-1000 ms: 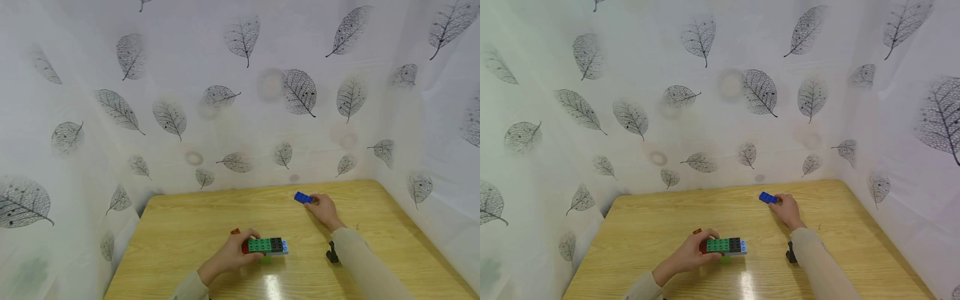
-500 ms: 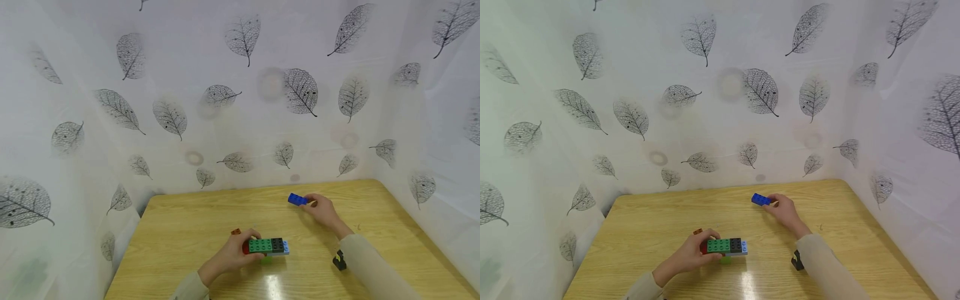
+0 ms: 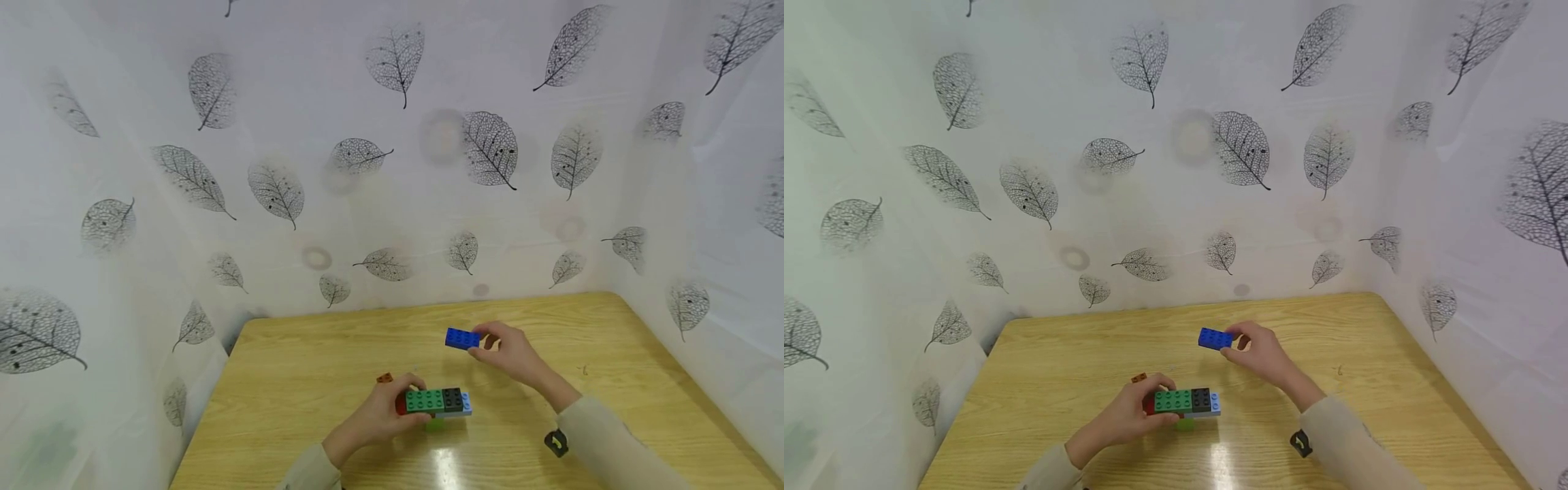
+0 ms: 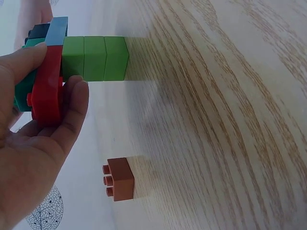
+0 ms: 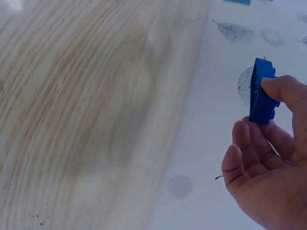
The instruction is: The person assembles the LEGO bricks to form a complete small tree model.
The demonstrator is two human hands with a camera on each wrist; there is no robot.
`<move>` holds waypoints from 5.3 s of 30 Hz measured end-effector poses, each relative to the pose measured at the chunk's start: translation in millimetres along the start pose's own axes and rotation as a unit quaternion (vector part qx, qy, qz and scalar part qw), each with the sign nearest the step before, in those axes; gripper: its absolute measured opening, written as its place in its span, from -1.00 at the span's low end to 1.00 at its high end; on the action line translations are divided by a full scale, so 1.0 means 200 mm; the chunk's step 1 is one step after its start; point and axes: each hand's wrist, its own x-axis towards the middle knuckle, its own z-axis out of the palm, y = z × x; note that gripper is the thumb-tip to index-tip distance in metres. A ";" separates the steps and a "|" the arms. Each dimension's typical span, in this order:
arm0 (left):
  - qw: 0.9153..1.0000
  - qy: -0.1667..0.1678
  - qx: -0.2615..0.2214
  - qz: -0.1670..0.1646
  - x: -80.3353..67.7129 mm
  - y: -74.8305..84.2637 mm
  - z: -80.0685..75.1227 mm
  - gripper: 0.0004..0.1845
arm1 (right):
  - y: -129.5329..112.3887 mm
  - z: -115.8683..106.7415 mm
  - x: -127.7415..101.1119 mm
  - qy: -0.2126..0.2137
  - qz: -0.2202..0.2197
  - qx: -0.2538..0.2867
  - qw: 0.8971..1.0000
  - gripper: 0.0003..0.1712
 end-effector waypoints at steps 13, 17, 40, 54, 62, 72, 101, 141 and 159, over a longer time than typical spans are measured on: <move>1.000 0.004 -0.007 0.007 0.00 0.00 0.00 -0.63 | -0.17 0.03 -0.10 -0.036 -0.074 0.010 0.997 -0.63; 1.000 0.004 -0.009 0.004 0.00 0.00 0.00 -0.62 | -0.20 0.04 -0.12 -0.049 -0.096 0.008 0.994 -0.63; 1.000 0.008 -0.004 0.019 0.01 0.00 0.00 -0.58 | -0.24 0.12 -0.19 -0.100 -0.154 0.031 0.982 -0.69; 1.000 0.013 0.016 0.023 0.01 0.00 0.00 -0.59 | -0.25 0.14 -0.21 -0.115 -0.168 0.029 0.979 -0.68; 0.997 0.054 0.004 0.062 0.01 0.03 -0.01 -0.65 | -0.25 0.14 -0.21 -0.115 -0.163 0.016 0.980 -0.66; 0.996 0.054 -0.017 0.068 0.00 0.04 -0.02 -0.69 | -0.27 0.15 -0.22 -0.116 -0.157 0.024 0.980 -0.65; 0.993 0.048 0.048 0.100 0.01 0.03 -0.01 -0.59 | -0.29 0.17 -0.22 -0.064 -0.230 -0.056 0.970 -0.62; 0.995 0.049 0.028 0.082 0.03 0.05 0.00 -0.71 | -0.26 0.15 -0.19 -0.127 -0.151 0.031 0.980 -0.68; 0.989 0.076 0.043 0.116 0.01 0.04 0.02 -0.65 | -0.22 0.19 -0.22 -0.112 -0.099 0.047 0.988 -0.64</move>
